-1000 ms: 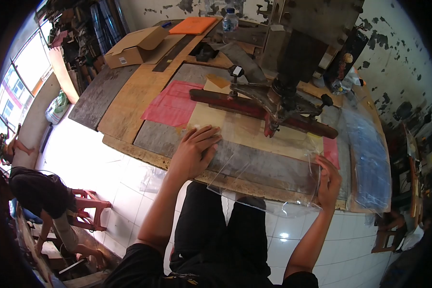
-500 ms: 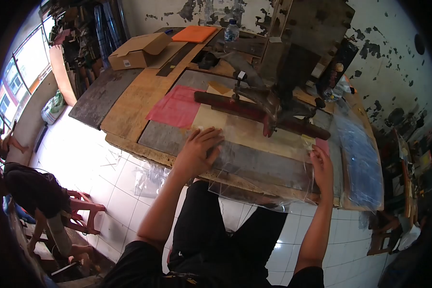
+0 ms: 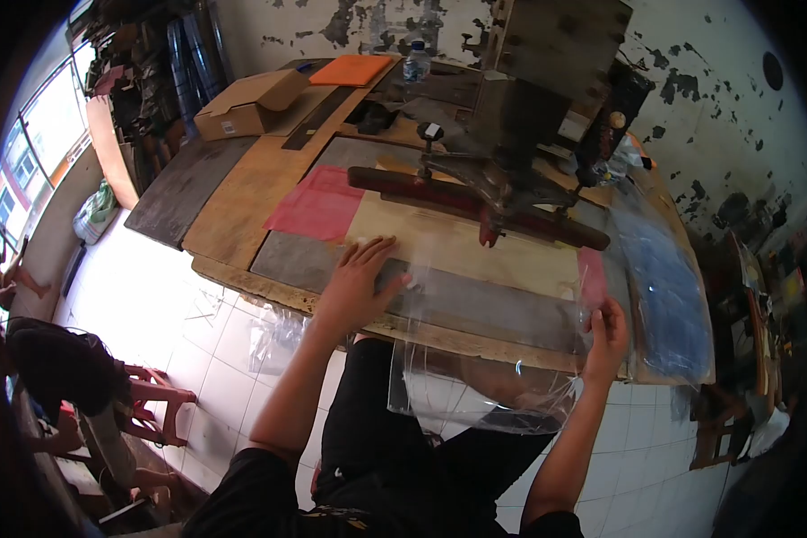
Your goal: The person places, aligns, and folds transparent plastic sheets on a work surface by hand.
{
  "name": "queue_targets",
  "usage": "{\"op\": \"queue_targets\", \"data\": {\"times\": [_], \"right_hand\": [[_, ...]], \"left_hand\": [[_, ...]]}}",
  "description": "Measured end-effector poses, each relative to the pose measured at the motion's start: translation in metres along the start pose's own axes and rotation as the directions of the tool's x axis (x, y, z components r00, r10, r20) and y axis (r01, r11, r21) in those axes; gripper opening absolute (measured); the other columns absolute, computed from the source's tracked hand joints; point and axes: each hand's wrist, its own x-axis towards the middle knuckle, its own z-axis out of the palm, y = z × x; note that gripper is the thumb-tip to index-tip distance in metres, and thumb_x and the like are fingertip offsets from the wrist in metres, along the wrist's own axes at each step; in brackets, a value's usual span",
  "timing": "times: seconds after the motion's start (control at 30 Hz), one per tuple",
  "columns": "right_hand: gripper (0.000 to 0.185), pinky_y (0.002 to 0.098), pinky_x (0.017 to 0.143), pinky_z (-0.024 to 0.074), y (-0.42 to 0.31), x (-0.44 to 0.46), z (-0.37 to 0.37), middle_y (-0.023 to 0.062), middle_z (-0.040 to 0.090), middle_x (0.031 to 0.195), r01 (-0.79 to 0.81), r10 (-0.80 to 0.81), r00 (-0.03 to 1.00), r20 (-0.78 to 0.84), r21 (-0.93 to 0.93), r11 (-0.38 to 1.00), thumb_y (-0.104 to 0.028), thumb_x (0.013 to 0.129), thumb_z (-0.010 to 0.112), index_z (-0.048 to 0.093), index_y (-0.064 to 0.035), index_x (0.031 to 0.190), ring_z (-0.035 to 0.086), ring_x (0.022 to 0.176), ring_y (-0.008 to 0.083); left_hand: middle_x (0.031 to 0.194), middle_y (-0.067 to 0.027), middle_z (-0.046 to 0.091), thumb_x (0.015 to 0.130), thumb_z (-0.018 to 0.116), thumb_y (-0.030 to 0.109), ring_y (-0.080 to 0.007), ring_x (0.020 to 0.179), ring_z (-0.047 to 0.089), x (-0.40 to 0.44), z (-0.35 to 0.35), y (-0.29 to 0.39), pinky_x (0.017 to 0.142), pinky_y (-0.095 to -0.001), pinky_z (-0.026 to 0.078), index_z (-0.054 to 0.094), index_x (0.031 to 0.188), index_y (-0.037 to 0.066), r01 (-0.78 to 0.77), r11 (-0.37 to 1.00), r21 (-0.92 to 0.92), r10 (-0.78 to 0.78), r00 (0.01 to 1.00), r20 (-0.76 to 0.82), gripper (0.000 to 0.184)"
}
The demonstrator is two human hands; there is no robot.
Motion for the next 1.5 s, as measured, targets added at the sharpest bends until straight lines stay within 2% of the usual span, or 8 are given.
{"op": "queue_targets", "data": {"times": [0.17, 0.23, 0.27, 0.33, 0.87, 1.27, 1.43, 1.5], "right_hand": [[0.035, 0.0257, 0.07, 0.0451, 0.01, -0.011, -0.007, -0.0005, 0.063, 0.106, 0.087, -0.075, 0.995, -0.073, 0.186, 0.979, -0.019, 0.105, 0.068, 0.063, -0.002, 0.136, 0.054, 0.085, 0.0082], [0.035, 0.0253, 0.07, 0.0453, 0.011, -0.012, -0.006, -0.0007, 0.063, 0.107, 0.087, -0.073, 0.994, -0.084, 0.186, 0.979, -0.02, 0.106, 0.068, 0.063, -0.0022, 0.136, 0.054, 0.085, 0.0077], [0.035, 0.0249, 0.069, 0.0454, 0.012, -0.011, -0.004, -0.001, 0.063, 0.107, 0.092, -0.074, 0.993, -0.096, 0.193, 0.977, -0.02, 0.106, 0.068, 0.063, -0.0024, 0.136, 0.055, 0.085, 0.0072], [0.035, 0.0246, 0.07, 0.0457, 0.008, -0.012, 0.0, -0.0007, 0.064, 0.109, 0.057, -0.037, 0.992, -0.12, 0.166, 0.984, -0.02, 0.106, 0.067, 0.063, -0.0025, 0.136, 0.055, 0.086, 0.0069], [0.032, 0.024, 0.066, 0.0491, 0.012, -0.014, 0.0, 0.0025, 0.067, 0.107, 0.02, -0.01, 0.988, -0.154, 0.066, 0.998, -0.017, 0.106, 0.068, 0.064, -0.0012, 0.133, 0.058, 0.083, 0.008], [0.034, 0.0229, 0.07, 0.051, 0.012, -0.018, 0.0, 0.0024, 0.068, 0.111, 0.029, -0.032, 0.979, -0.199, -0.021, 0.999, -0.019, 0.104, 0.071, 0.065, -0.0011, 0.132, 0.061, 0.087, 0.008], [0.033, 0.0234, 0.071, 0.0523, 0.006, -0.025, 0.004, 0.0031, 0.069, 0.11, 0.023, -0.019, 0.97, -0.241, 0.013, 1.0, -0.019, 0.103, 0.073, 0.067, -0.0023, 0.13, 0.061, 0.085, 0.0083], [0.032, 0.0234, 0.069, 0.0519, -0.012, -0.034, 0.011, 0.0031, 0.07, 0.104, 0.018, -0.016, 0.97, -0.244, 0.004, 1.0, -0.019, 0.103, 0.073, 0.067, -0.0018, 0.129, 0.061, 0.08, 0.0087]], "left_hand": [[0.136, -0.0205, 0.068, 0.104, 0.067, 0.038, -0.0321, 0.135, 0.061, 0.003, 0.012, 0.015, 0.119, -0.0481, 0.041, 0.071, 0.123, -0.002, -0.149, 0.989, -0.022, 0.15, 0.989, 0.018, 0.044], [0.115, -0.0173, 0.077, 0.107, 0.066, 0.035, -0.0223, 0.113, 0.072, 0.006, -0.002, 0.041, 0.104, -0.0422, 0.053, 0.072, 0.113, -0.005, 0.273, 0.834, -0.479, -0.19, 0.958, 0.215, 0.04], [0.115, -0.0173, 0.077, 0.107, 0.066, 0.035, -0.0223, 0.113, 0.072, 0.007, 0.004, 0.037, 0.104, -0.0422, 0.053, 0.072, 0.113, -0.005, 0.277, 0.832, -0.48, -0.195, 0.957, 0.215, 0.04], [0.099, -0.0121, 0.079, 0.11, 0.062, 0.025, -0.0151, 0.094, 0.073, 0.01, 0.015, 0.027, 0.089, -0.0349, 0.058, 0.07, 0.113, -0.006, 0.197, 0.583, -0.788, -0.095, 0.98, 0.175, 0.032], [0.099, -0.0169, 0.078, 0.11, 0.06, 0.014, -0.0198, 0.088, 0.077, 0.006, 0.019, 0.032, 0.075, -0.0307, 0.062, 0.066, 0.123, -0.01, 0.187, 0.489, -0.852, -0.126, 0.982, 0.143, 0.028], [0.088, -0.0111, 0.079, 0.109, 0.063, 0.019, -0.011, 0.079, 0.072, 0.005, 0.012, 0.038, 0.072, -0.0271, 0.058, 0.07, 0.118, -0.007, 0.219, 0.64, -0.737, -0.155, 0.976, 0.156, 0.028], [0.092, -0.0094, 0.079, 0.108, 0.065, 0.015, -0.0151, 0.084, 0.076, -0.001, 0.01, 0.043, 0.077, -0.0283, 0.058, 0.066, 0.128, -0.004, 0.223, 0.758, -0.613, -0.228, 0.971, 0.071, 0.028], [0.106, -0.0129, 0.076, 0.102, 0.072, 0.014, -0.0164, 0.093, 0.074, -0.001, 0.012, 0.041, 0.082, -0.0305, 0.057, 0.059, 0.138, -0.003, 0.325, 0.754, -0.57, -0.3, 0.944, 0.142, 0.041]]}}
